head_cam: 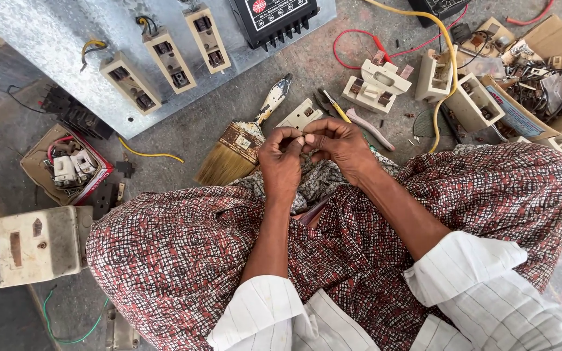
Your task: The person uses a screwdriver to disassemble a fuse carrier, then picks through a box of small metal parts to select components for reassembly.
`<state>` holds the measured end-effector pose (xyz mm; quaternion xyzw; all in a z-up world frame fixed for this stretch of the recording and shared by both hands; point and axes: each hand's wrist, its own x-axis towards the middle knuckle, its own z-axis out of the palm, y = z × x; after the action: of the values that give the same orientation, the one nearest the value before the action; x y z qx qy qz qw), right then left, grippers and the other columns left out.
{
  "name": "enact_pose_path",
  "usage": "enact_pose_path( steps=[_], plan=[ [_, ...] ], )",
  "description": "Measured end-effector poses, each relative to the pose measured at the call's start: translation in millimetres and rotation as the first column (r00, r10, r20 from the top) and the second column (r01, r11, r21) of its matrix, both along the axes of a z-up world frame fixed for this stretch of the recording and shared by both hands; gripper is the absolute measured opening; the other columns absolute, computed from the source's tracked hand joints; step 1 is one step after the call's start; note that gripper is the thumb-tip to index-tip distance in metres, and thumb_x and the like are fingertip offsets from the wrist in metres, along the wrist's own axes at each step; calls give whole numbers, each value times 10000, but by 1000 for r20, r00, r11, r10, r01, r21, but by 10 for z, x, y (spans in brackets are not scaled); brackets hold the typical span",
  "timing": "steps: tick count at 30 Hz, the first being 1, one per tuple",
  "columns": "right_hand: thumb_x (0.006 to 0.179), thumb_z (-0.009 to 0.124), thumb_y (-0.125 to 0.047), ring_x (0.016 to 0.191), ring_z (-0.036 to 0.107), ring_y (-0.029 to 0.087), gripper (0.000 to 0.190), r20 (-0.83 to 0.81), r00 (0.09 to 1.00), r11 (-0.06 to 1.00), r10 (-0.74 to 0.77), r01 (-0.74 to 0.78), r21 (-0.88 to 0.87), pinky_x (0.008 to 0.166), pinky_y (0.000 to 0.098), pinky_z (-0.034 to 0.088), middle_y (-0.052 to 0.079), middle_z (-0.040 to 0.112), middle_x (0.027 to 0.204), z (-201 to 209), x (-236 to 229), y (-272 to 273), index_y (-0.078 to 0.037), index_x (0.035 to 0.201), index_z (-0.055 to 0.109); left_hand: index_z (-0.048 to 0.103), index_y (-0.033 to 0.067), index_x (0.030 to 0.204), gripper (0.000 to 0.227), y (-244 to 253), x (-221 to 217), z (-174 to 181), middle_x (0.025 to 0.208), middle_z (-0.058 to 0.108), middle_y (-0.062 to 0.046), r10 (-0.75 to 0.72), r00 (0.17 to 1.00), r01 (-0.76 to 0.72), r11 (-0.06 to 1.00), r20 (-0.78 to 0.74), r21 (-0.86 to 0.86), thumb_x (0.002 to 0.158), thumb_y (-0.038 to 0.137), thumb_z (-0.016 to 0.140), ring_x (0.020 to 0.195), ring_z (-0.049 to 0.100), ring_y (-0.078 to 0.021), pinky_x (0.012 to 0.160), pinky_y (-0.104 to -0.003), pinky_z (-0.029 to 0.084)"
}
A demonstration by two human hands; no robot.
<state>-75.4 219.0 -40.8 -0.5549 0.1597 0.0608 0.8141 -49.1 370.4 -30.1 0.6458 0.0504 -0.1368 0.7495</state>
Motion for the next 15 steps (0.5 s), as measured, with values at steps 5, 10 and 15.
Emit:
enact_pose_path(
  steps=[5,10,15],
  plan=[
    [917,731,-59,786,704,130,215,26,1000,999,4,-2,-54,631,278,610,69,749,949,0,1,4,1,1122,719,691,43,974,136,10,-30,-143,947,692,-39,5,973,-16,999,231,50,912,-75,663,855,662,-121,751,-286,574],
    [964,705,-82,738,684,132,169,-24,1000,1000,4,-4,2,630,277,612,68,734,904,35,-32,-6,12,1102,731,703,46,983,134,15,-30,-117,944,691,-38,32,980,-41,998,195,46,917,-62,660,837,642,-115,725,-271,542],
    [943,705,-58,760,709,148,193,-54,998,999,29,-28,26,655,280,617,79,730,903,87,-19,26,18,1119,722,736,65,994,157,54,12,39,860,712,-24,70,994,-61,993,-83,100,916,-24,633,612,586,-87,480,-259,464]
  ],
)
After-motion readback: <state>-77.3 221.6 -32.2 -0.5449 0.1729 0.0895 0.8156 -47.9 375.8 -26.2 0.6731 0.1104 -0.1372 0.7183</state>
